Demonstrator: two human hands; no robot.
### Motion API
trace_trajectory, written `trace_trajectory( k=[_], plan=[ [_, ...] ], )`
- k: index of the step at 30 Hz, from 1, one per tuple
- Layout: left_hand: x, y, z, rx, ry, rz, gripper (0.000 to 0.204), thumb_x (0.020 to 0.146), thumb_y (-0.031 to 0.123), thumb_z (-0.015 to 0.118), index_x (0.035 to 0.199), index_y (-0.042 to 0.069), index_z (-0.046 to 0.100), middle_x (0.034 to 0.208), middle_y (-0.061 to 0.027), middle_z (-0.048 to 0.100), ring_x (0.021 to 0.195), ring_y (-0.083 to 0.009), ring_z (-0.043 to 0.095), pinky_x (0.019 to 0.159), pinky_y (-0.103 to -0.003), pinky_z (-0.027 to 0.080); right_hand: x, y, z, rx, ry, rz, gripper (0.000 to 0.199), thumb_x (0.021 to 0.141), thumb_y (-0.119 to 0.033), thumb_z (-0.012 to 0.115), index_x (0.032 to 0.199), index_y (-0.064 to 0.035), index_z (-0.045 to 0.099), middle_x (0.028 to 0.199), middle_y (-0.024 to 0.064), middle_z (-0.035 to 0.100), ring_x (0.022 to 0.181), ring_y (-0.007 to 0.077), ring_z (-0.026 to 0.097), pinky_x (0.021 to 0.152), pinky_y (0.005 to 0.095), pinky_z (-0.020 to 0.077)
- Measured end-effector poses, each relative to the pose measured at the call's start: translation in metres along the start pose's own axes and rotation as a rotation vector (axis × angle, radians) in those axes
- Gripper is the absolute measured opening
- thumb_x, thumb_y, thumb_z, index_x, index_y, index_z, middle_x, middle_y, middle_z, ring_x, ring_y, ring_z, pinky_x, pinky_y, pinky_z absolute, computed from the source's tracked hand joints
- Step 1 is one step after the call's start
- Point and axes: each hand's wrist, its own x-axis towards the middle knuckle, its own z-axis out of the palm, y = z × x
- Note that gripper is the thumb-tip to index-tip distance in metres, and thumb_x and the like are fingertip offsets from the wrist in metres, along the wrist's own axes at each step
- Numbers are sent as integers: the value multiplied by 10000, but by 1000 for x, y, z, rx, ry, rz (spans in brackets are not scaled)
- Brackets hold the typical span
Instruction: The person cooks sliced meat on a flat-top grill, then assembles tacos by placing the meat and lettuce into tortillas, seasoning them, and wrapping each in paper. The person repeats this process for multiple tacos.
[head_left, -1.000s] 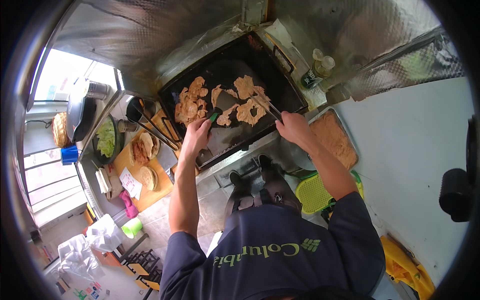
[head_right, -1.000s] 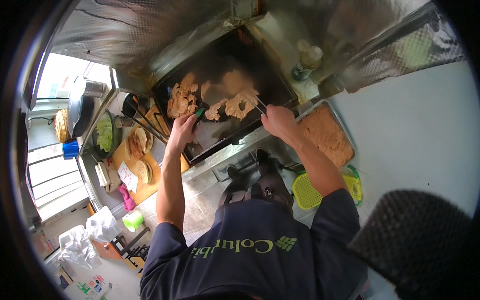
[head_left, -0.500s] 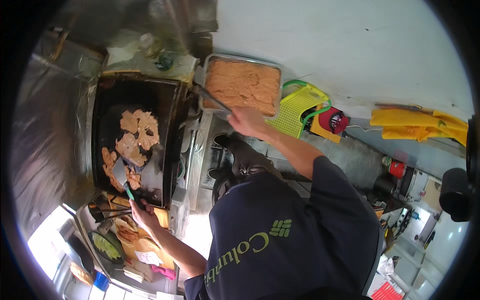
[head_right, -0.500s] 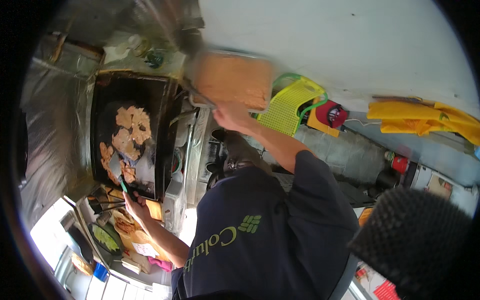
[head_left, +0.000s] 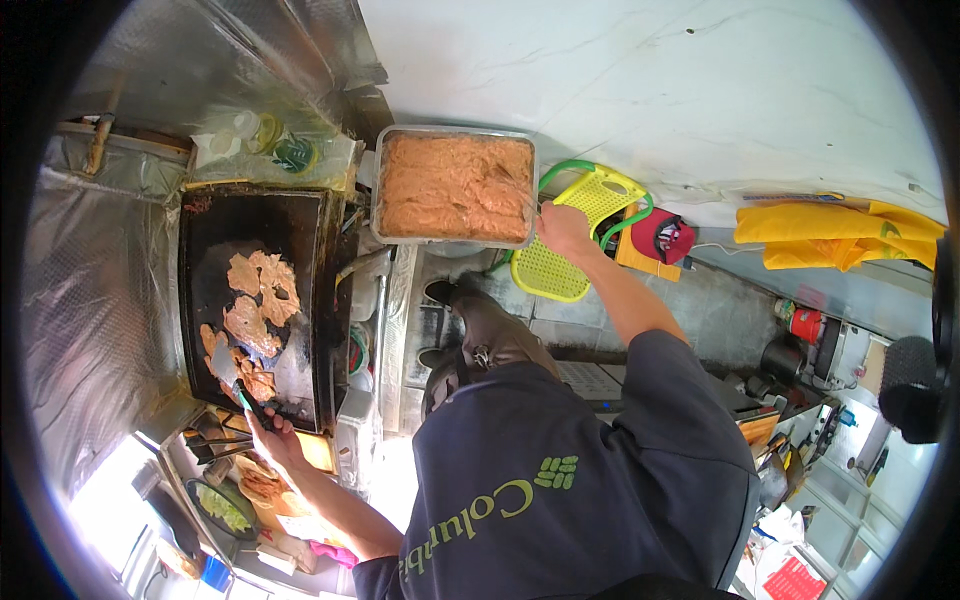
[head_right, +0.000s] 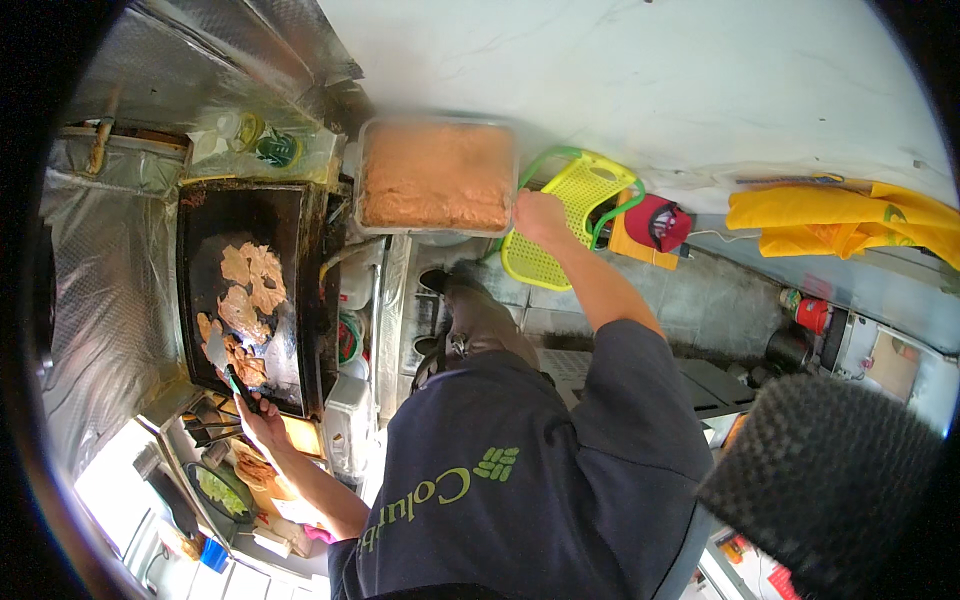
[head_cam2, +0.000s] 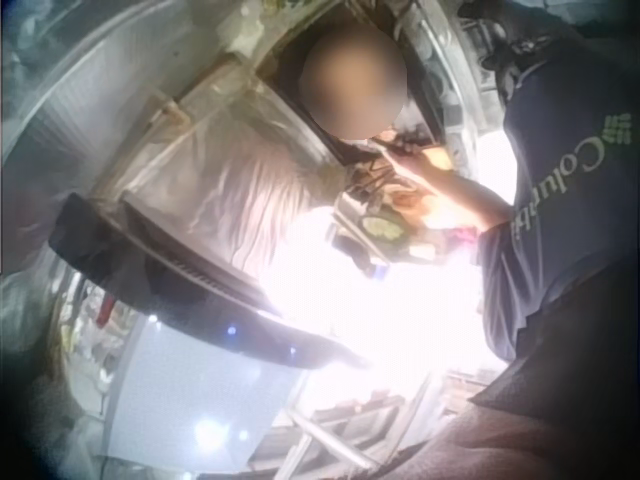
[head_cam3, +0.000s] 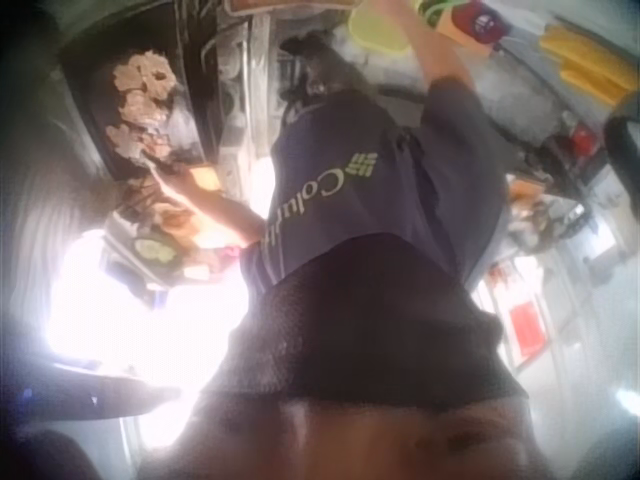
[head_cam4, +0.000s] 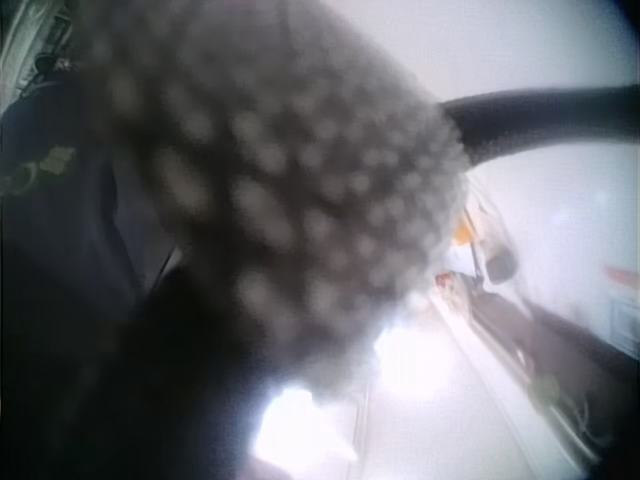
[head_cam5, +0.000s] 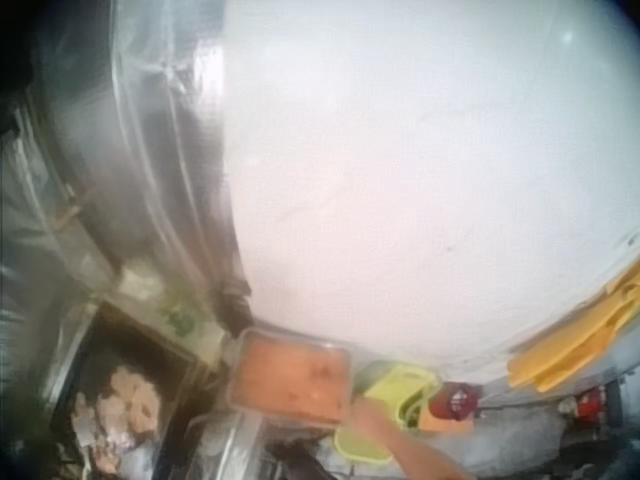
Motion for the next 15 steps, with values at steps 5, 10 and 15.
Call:
trace_trajectory(
  k=[5, 10, 15],
  plan=[
    [-6, -2, 6, -3, 33, -36, 289, 1034, 364, 594, 1169, 111, 568, 809, -5, 588, 599, -85, 464, 473, -230, 376, -7, 6, 8, 291, 61, 100, 293, 930, -243, 527, 815, 8, 623, 749, 203, 703, 687, 350, 696, 648, 472, 548],
    [-10, -4, 7, 1, 63, -30, 310, 1034, 366, 593, 1205, 108, 571, 804, 0, 579, 596, -83, 461, 471, -230, 372, -30, 13, -8, 821, -17, 353, 282, 931, -209, 541, 772, 16, 601, 691, 129, 689, 561, 214, 668, 565, 361, 538],
    [-7, -7, 7, 15, 91, -27, 297, 1039, 368, 580, 1215, 128, 569, 800, 7, 565, 599, -89, 458, 481, -236, 378, -46, 28, -8, 707, 64, 218, 281, 944, -229, 565, 807, 15, 588, 656, 126, 653, 561, 229, 646, 546, 363, 503]
  ],
)
